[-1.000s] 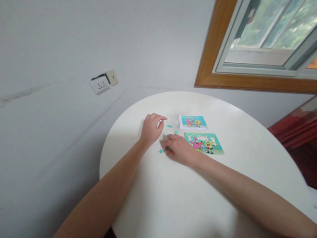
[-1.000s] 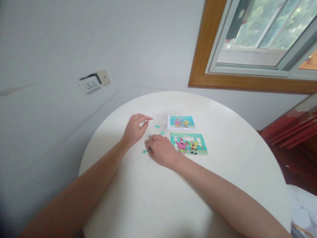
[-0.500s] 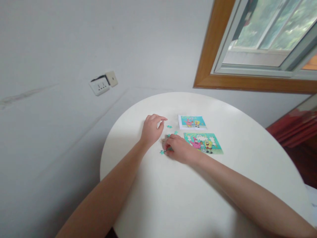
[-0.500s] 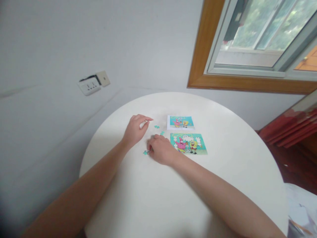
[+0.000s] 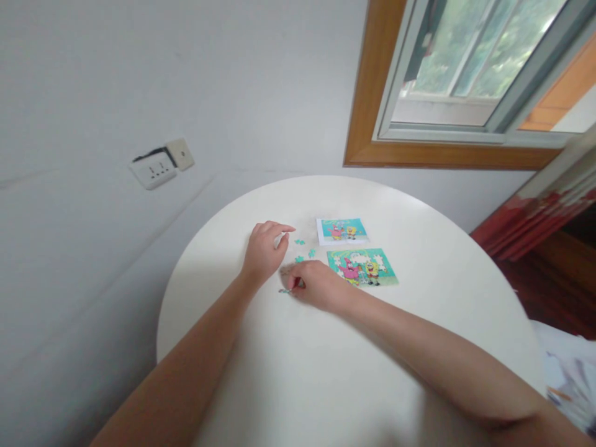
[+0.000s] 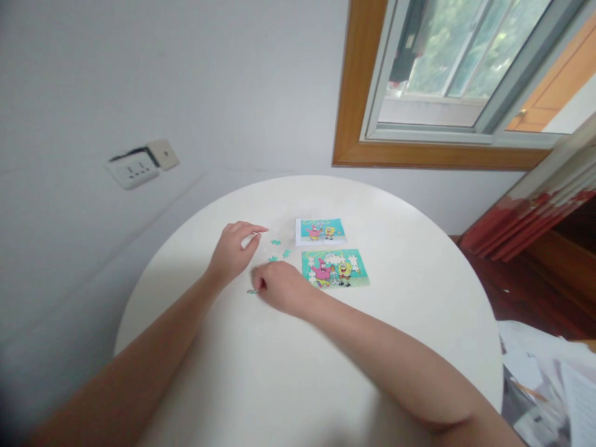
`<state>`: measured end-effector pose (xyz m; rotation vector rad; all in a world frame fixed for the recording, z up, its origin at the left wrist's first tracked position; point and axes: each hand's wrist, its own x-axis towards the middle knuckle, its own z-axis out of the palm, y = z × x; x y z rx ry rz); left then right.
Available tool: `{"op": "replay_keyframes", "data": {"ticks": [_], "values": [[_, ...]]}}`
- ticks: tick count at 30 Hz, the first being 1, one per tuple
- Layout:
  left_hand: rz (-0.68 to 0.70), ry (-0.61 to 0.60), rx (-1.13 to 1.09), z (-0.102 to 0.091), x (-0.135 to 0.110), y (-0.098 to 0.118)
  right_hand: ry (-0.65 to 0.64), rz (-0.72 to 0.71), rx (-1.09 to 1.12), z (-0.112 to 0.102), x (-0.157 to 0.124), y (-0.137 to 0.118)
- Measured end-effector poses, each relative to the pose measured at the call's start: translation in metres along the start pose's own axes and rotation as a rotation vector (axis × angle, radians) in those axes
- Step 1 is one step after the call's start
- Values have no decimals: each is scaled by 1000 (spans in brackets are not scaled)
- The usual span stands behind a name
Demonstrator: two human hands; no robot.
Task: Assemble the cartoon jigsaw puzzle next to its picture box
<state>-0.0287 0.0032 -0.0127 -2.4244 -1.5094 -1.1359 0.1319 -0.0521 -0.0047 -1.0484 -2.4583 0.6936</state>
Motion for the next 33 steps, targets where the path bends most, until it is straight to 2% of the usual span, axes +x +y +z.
{"op": "replay_keyframes", "data": {"ticks": [2, 5, 9, 12, 17, 25, 30, 33], "values": [[17, -10, -7, 1, 0, 1, 14, 57, 24, -10, -3, 1], [53, -25, -23, 4, 0, 1, 55, 129, 70, -37, -12, 16], [82, -74, -54, 10, -2, 2, 177, 217, 125, -79, -35, 57], [99, -109, -68, 13, -2, 5, 250, 318, 89, -93, -54, 89], [127, -160, -77, 16, -4, 9, 298, 389, 46, -85, -68, 114], [174, -227, -106, 20, -7, 19, 275, 373, 121, -79, -68, 120], [299, -322, -192, 23, -12, 32, 225, 346, 150, -77, -69, 125], [328, -372, -200, 23, -14, 39, 204, 308, 130, -77, -69, 126]]}}
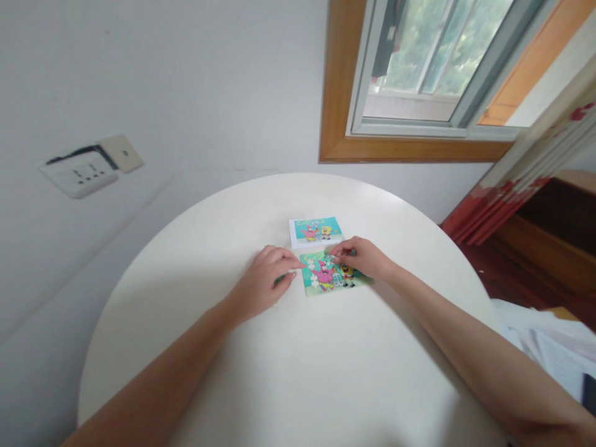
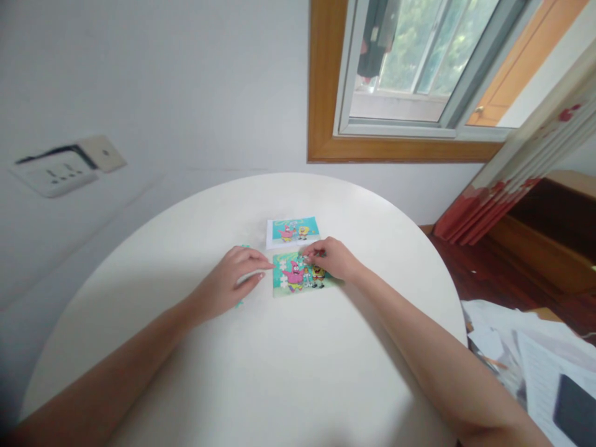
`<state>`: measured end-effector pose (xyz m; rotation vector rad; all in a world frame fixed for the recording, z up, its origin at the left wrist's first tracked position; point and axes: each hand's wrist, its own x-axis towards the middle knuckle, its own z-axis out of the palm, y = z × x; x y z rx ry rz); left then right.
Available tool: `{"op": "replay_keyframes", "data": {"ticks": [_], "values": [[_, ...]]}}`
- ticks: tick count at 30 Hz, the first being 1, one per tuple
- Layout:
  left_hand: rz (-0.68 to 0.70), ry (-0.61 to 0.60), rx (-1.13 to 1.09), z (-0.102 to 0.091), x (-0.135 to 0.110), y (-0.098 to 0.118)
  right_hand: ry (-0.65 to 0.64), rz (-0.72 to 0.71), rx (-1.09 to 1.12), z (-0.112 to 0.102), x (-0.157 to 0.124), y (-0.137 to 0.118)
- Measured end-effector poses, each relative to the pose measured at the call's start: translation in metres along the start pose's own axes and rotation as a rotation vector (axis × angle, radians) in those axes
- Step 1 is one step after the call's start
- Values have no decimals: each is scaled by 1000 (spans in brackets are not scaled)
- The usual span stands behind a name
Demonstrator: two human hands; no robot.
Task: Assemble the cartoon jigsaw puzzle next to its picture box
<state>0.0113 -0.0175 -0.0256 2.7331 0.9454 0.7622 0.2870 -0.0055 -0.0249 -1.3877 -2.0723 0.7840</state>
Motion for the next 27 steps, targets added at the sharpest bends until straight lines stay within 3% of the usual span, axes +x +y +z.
{"op": "replay_keyframes", "data": {"ticks": [11, 27], "values": [[38, -119, -33, 7, -3, 13, -20, -38, -76, -2, 0, -2], [51, -119, -33, 9, -2, 13, 46, 84, 7, -3, -4, -9]]}}
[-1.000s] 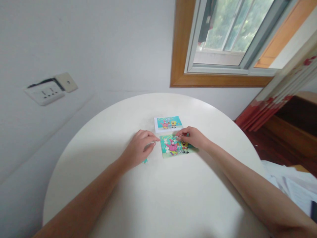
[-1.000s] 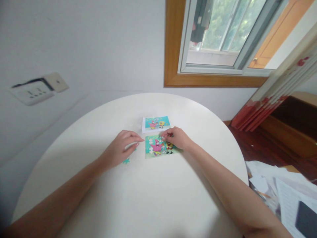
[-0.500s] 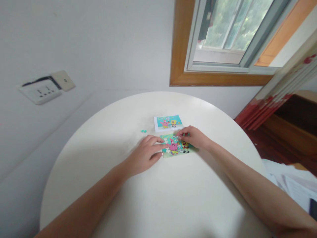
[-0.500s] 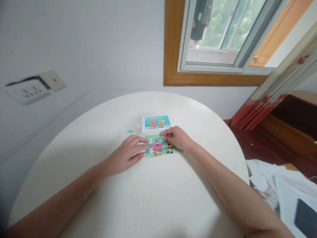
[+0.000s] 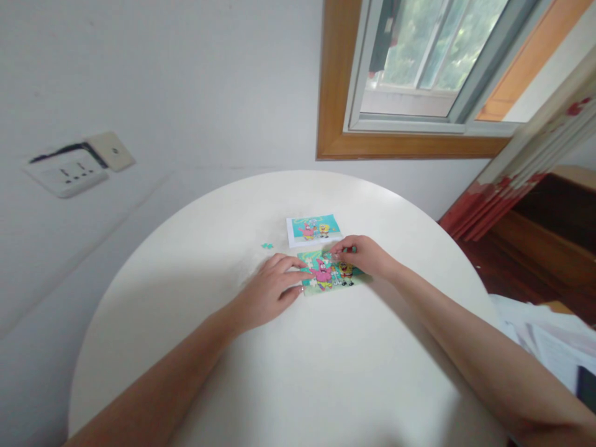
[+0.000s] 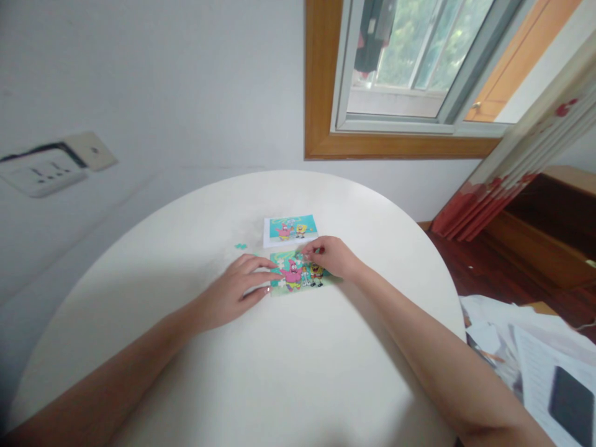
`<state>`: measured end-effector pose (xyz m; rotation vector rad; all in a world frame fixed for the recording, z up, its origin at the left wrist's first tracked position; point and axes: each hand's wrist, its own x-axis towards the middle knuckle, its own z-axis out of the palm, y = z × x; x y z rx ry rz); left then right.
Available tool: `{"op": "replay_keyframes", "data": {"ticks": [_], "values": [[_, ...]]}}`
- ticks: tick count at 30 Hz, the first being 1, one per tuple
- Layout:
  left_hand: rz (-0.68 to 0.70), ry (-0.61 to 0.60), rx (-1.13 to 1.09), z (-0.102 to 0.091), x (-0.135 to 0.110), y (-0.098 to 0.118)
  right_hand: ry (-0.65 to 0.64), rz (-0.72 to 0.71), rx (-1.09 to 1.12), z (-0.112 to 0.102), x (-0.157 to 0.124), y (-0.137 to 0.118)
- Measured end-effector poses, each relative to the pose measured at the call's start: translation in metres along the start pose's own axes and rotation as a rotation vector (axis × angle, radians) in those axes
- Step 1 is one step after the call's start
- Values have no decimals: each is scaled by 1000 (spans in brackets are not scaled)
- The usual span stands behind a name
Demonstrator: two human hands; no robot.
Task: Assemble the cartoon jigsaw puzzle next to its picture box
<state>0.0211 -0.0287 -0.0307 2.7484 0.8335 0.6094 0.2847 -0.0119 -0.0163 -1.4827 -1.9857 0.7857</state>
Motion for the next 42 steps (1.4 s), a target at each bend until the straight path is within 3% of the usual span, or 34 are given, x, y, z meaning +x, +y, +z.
{"op": "replay_keyframes", "data": {"ticks": [5, 8, 14, 21, 33, 42], "values": [[0, -1, 4, 0, -1, -1, 10, 124, 273, -2, -1, -4], [3, 7, 2, 0, -1, 0, -13, 128, 429, -2, -1, -4], [3, 14, 1, 0, 0, 0, -26, 135, 475, -4, -2, -3], [5, 7, -7, 1, 0, -1, 46, 152, 545, -4, 0, 4], [0, -5, 0, 0, 0, 0, 91, 159, 486, -3, 1, 10], [8, -11, 0, 1, 0, -1, 156, 131, 258, -2, 1, 11]]}}
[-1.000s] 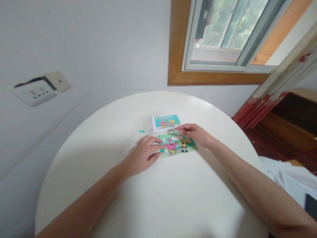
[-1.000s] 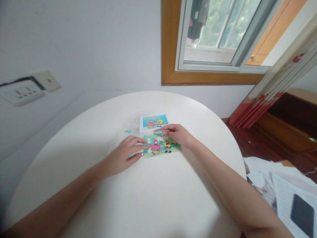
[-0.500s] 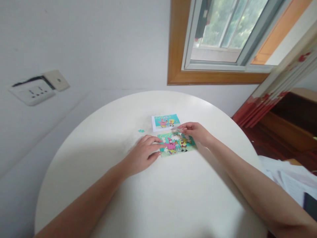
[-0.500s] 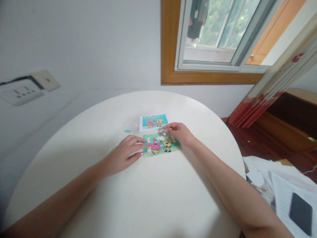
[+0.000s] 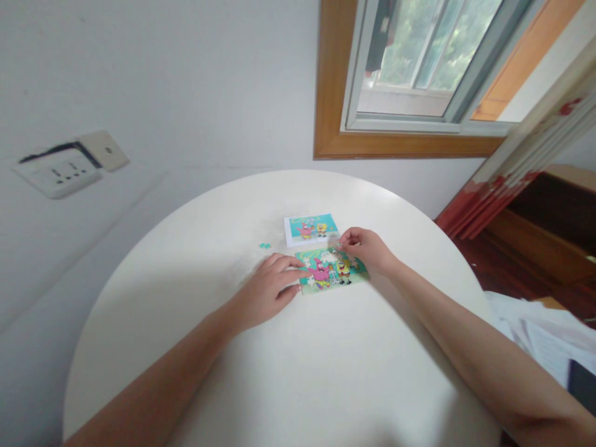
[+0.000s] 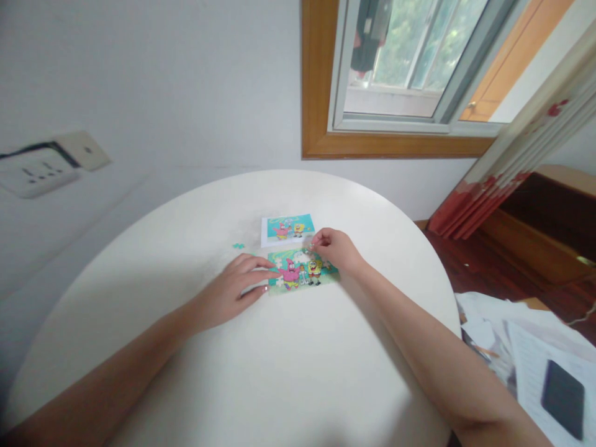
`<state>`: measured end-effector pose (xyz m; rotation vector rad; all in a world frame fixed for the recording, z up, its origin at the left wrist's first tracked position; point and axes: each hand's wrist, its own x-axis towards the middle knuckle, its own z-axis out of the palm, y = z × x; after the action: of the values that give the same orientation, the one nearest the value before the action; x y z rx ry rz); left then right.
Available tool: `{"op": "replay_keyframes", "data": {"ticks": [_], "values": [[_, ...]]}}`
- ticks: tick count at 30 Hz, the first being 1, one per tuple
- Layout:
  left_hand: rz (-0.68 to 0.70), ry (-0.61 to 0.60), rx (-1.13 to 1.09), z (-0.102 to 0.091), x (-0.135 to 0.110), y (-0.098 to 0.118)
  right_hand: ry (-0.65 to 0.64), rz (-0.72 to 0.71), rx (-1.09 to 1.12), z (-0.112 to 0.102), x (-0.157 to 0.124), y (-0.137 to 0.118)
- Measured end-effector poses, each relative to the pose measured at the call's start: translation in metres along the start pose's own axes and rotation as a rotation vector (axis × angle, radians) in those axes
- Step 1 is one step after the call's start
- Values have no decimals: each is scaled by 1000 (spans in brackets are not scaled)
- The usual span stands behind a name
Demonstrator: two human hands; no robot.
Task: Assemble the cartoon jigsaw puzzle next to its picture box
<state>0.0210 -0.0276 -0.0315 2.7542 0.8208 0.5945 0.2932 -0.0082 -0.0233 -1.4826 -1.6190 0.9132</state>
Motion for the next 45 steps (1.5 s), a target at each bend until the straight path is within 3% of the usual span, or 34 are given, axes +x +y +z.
{"op": "replay_keyframes", "data": {"ticks": [14, 20, 28, 34, 45], "values": [[1, 1, 9, 1, 0, -1, -23, 44, -47, 2, -5, -9], [-3, 10, -5, 0, 0, 0, -12, -73, -208, -2, -9, -14], [-11, 18, -11, 0, -1, 2, -12, -96, -328, -5, -10, -14], [-15, 12, -11, -1, -1, 3, 78, -169, -470, -1, -8, -12], [-22, 5, -11, -2, -1, 4, -50, -23, -327, 10, -8, -14]]}}
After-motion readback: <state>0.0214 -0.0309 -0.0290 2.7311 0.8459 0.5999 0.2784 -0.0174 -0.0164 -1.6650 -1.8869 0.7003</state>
